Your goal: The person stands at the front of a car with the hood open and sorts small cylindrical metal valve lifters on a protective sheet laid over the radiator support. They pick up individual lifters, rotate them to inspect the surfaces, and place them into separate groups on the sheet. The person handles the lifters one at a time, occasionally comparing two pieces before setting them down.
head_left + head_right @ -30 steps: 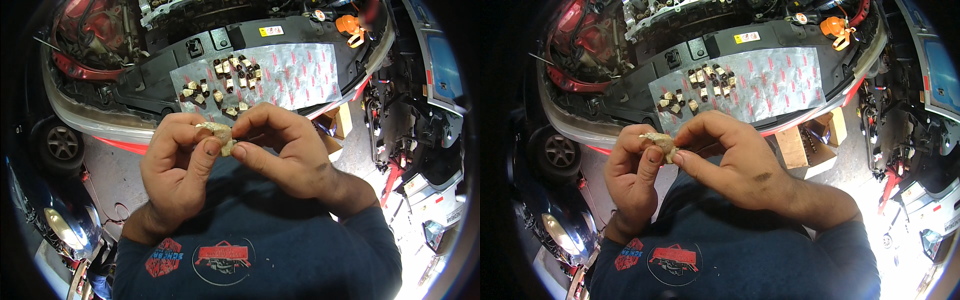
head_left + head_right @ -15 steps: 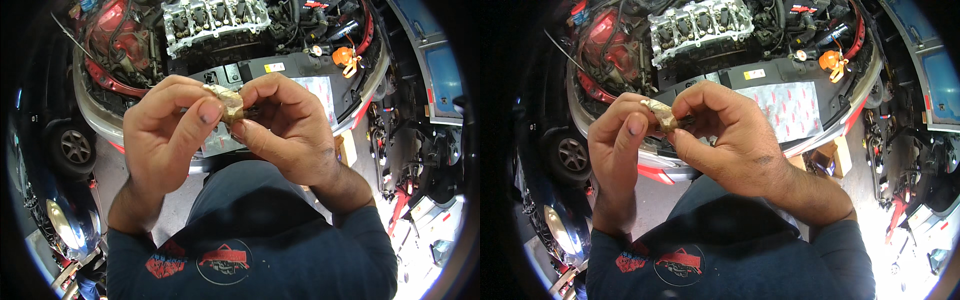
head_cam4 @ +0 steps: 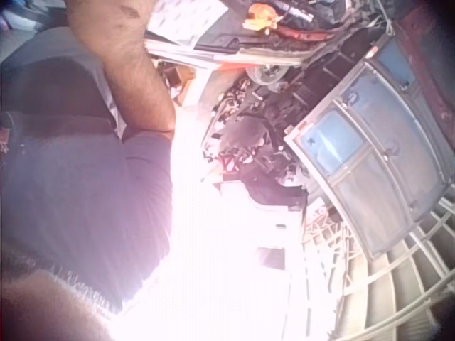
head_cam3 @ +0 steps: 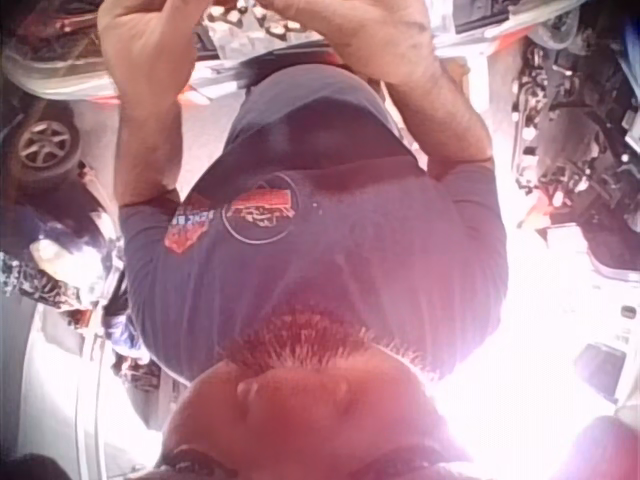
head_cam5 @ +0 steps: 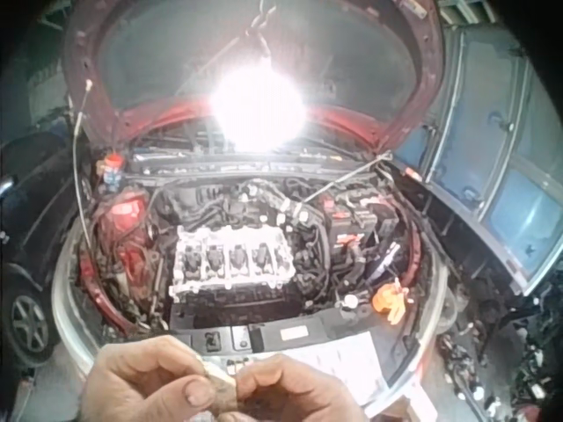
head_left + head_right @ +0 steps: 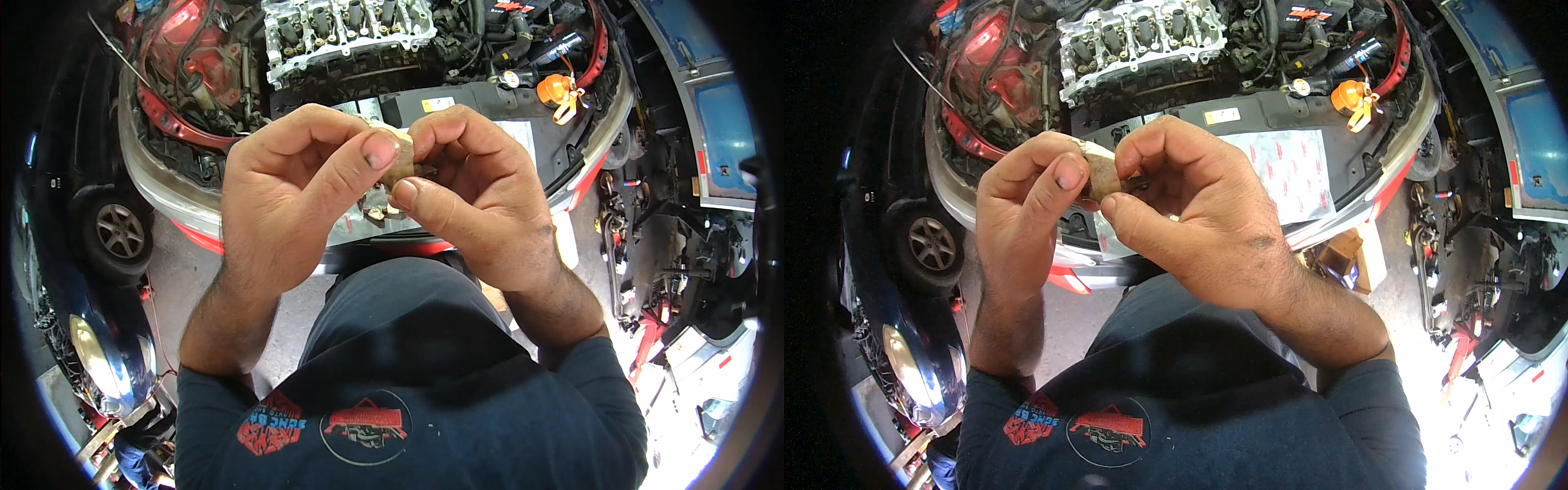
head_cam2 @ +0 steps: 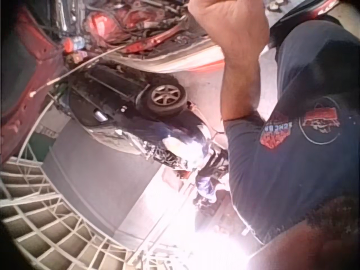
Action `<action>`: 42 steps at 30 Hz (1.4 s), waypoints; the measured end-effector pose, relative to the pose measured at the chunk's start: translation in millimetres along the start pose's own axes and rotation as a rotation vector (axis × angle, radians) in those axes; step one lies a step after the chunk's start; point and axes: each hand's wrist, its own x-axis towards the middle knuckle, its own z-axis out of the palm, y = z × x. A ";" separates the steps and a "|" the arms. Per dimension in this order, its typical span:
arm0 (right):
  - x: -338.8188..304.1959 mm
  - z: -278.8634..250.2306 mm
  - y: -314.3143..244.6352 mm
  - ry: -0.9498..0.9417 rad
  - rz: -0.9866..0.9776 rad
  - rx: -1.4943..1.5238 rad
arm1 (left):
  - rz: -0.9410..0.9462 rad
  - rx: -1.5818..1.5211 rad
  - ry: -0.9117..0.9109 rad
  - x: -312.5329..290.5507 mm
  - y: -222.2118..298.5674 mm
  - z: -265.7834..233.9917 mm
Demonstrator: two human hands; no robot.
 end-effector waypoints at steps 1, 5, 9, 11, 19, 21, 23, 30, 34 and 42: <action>-0.6 -1.1 0.4 0.005 0.015 -0.001 | -0.003 0.023 0.006 0.1 -1.6 -0.2; -2.0 -3.5 4.7 0.037 0.055 -0.023 | -0.082 0.019 0.034 -0.9 -6.8 -2.8; -2.1 -5.5 10.5 0.029 0.099 0.018 | -0.199 -0.073 0.098 -2.1 -14.0 -4.2; -1.1 -6.3 14.5 0.013 0.107 0.024 | -0.235 -0.113 0.096 -2.6 -16.3 -6.0; -0.3 -6.9 18.9 0.019 0.215 -0.022 | -0.193 -0.087 0.047 2.1 -26.2 -14.3; 1.3 -6.8 18.9 0.020 0.233 -0.053 | -0.179 -0.126 0.027 3.7 -26.8 -16.8; 3.0 -6.5 19.0 0.017 0.239 -0.083 | -0.188 -0.081 0.027 6.4 -26.9 -19.6; 7.1 -5.1 18.1 0.005 0.239 -0.105 | -0.226 0.001 0.028 11.2 -18.8 -27.3; 8.5 -4.5 18.8 0.012 0.218 -0.127 | -0.243 0.056 -0.001 14.4 -15.3 -30.0; 9.2 -3.0 18.1 0.056 0.205 -0.152 | -0.262 0.053 -0.005 14.1 -14.2 -29.7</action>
